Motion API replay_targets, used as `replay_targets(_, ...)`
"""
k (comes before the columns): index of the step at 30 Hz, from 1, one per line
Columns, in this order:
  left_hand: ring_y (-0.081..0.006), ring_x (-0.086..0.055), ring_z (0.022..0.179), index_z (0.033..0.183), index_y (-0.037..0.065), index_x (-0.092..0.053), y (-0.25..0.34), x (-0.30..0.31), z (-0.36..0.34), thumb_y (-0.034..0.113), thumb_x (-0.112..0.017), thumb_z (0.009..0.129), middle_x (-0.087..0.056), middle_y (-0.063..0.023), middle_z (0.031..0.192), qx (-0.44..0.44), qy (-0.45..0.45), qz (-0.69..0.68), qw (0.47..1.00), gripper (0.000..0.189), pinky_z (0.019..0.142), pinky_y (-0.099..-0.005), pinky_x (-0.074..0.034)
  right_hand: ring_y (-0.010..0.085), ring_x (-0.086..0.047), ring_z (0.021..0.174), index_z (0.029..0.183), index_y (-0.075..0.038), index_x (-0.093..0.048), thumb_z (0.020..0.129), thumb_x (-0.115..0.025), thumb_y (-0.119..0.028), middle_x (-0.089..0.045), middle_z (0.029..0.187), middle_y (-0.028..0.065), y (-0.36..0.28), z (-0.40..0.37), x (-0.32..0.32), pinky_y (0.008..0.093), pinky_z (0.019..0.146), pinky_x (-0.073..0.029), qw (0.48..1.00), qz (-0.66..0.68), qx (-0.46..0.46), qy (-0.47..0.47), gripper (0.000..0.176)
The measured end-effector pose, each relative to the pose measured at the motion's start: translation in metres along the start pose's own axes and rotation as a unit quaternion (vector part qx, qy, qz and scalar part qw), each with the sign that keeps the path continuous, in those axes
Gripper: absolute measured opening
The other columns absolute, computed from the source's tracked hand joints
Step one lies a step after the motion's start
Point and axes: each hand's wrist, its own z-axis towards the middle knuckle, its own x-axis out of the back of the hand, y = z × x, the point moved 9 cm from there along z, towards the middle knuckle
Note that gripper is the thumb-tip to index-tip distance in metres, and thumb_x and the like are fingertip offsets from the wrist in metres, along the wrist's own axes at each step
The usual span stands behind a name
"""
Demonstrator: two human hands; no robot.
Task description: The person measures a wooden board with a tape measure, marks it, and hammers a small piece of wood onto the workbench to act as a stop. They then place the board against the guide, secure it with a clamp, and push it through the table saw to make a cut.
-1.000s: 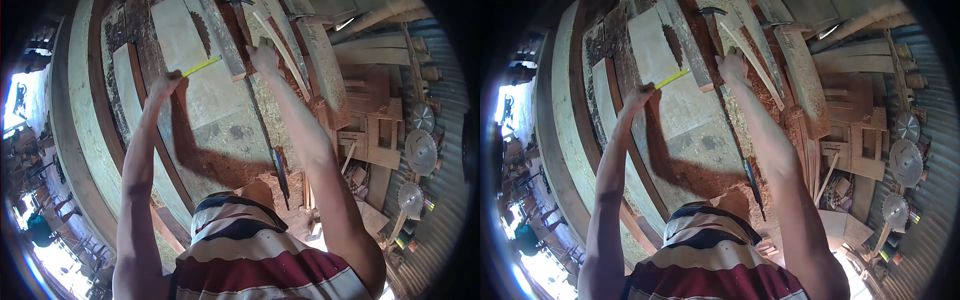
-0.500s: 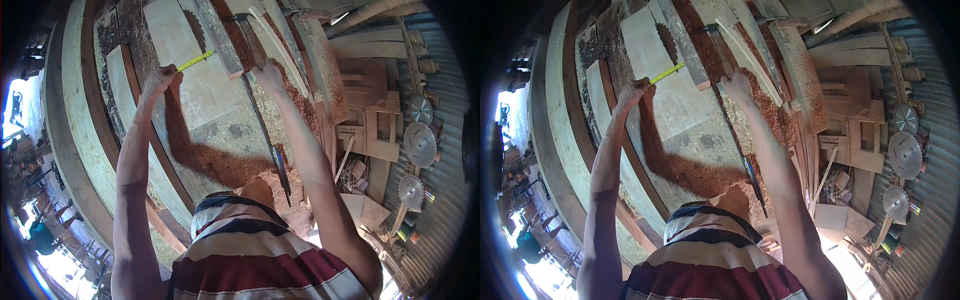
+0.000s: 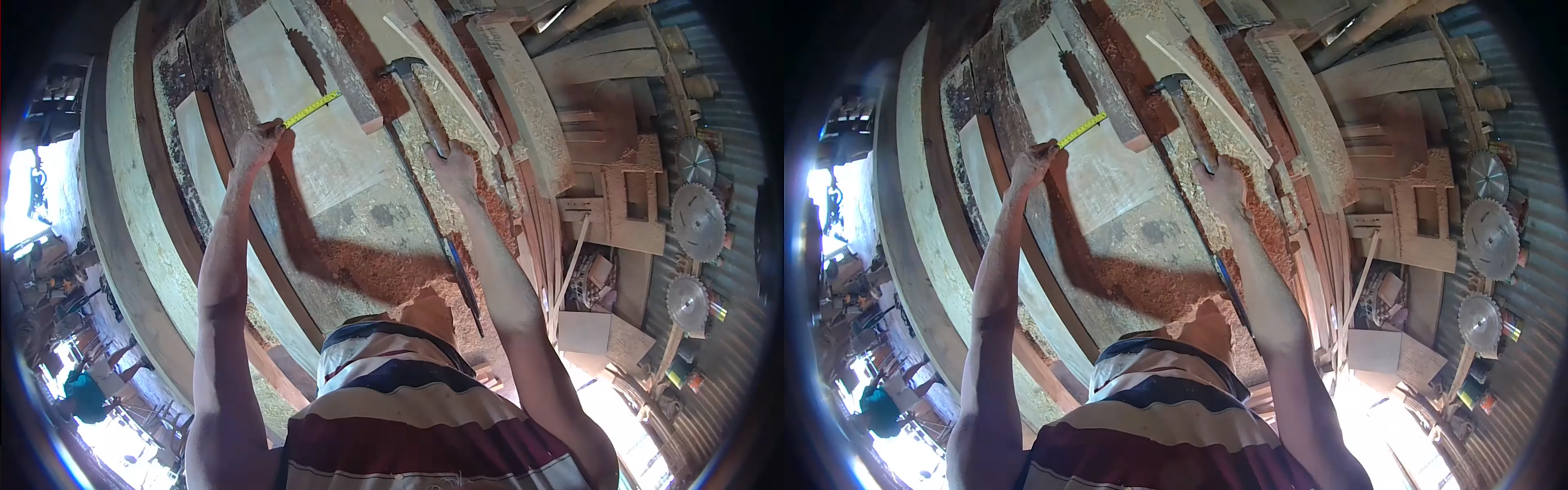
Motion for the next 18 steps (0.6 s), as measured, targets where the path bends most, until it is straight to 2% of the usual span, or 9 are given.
replay_targets(1,-0.0383,-0.073,0.107,0.132,0.029,-0.074,0.0,0.0,-0.001,0.053,-0.057,0.104,-0.077,-0.0167,0.111,0.002,0.009,0.003,1.0,0.041,0.09,-0.0474,-0.057,0.0411,-0.075,0.074,0.115,0.001,-0.067,0.095,-0.07,-0.059,-0.073,0.082,0.0248,-0.001,0.003,0.001,0.054,0.066,-0.057,1.0,0.021,0.004,-0.01,0.063)
replay_targets(4,-0.0384,-0.073,0.109,0.131,0.028,-0.075,-0.002,-0.001,-0.004,0.053,-0.058,0.104,-0.077,-0.0162,0.114,0.001,0.029,0.001,1.0,0.041,0.091,-0.0473,-0.057,0.025,-0.066,0.05,0.107,-0.003,-0.07,0.094,-0.077,-0.05,-0.066,0.066,0.0121,-0.01,-0.005,0.008,0.0424,0.046,-0.05,0.975,0.173,-0.073,-0.122,0.05)
replay_targets(7,-0.0388,-0.073,0.108,0.131,0.027,-0.075,0.003,0.003,-0.007,0.053,-0.059,0.103,-0.077,-0.0164,0.115,0.004,0.028,-0.01,1.0,0.041,0.091,-0.0475,-0.058,0.0138,-0.057,0.042,0.107,-0.003,-0.066,0.093,-0.08,-0.047,-0.061,0.061,0.0047,-0.015,-0.01,0.01,0.0314,0.037,-0.044,0.965,0.206,-0.096,-0.129,0.048)
replay_targets(11,-0.0396,-0.074,0.105,0.129,0.026,-0.077,0.011,0.008,-0.013,0.052,-0.06,0.103,-0.077,-0.0181,0.113,0.017,0.037,0.0,0.999,0.04,0.09,-0.0478,-0.058,0.0147,-0.057,0.042,0.109,-0.004,-0.066,0.094,-0.079,-0.045,-0.059,0.059,0.0049,-0.01,-0.006,0.005,0.0316,0.038,-0.045,0.97,0.188,-0.105,-0.113,0.046)
replay_targets(14,-0.0399,-0.075,0.102,0.124,0.022,-0.079,0.011,0.011,-0.015,0.05,-0.062,0.102,-0.078,-0.0197,0.107,0.001,0.066,-0.024,0.998,0.04,0.088,-0.0469,-0.059,0.0147,-0.055,0.041,0.108,-0.004,-0.066,0.095,-0.079,-0.043,-0.058,0.059,0.0049,-0.014,-0.008,0.005,0.0321,0.037,-0.043,0.969,0.198,-0.093,-0.112,0.044)
replay_targets(17,-0.0398,-0.076,0.093,0.115,0.014,-0.081,-0.013,0.02,-0.009,0.049,-0.066,0.101,-0.078,-0.0198,0.095,-0.009,0.012,-0.008,1.0,0.041,0.082,-0.0461,-0.058,0.0148,-0.053,0.04,0.105,-0.005,-0.065,0.096,-0.078,-0.042,-0.057,0.057,0.0048,-0.007,-0.004,0.0,0.0325,0.036,-0.04,0.965,0.229,-0.073,-0.108,0.04)
replay_targets(18,-0.0388,-0.075,0.089,0.113,0.012,-0.081,-0.021,0.036,-0.004,0.05,-0.066,0.1,-0.077,-0.0189,0.092,0.014,0.009,-0.047,0.999,0.043,0.079,-0.046,-0.057,0.0148,-0.052,0.039,0.104,-0.005,-0.065,0.096,-0.078,-0.042,-0.057,0.057,0.0047,-0.009,-0.002,0.0,0.0326,0.036,-0.039,0.964,0.23,-0.073,-0.11,0.039)
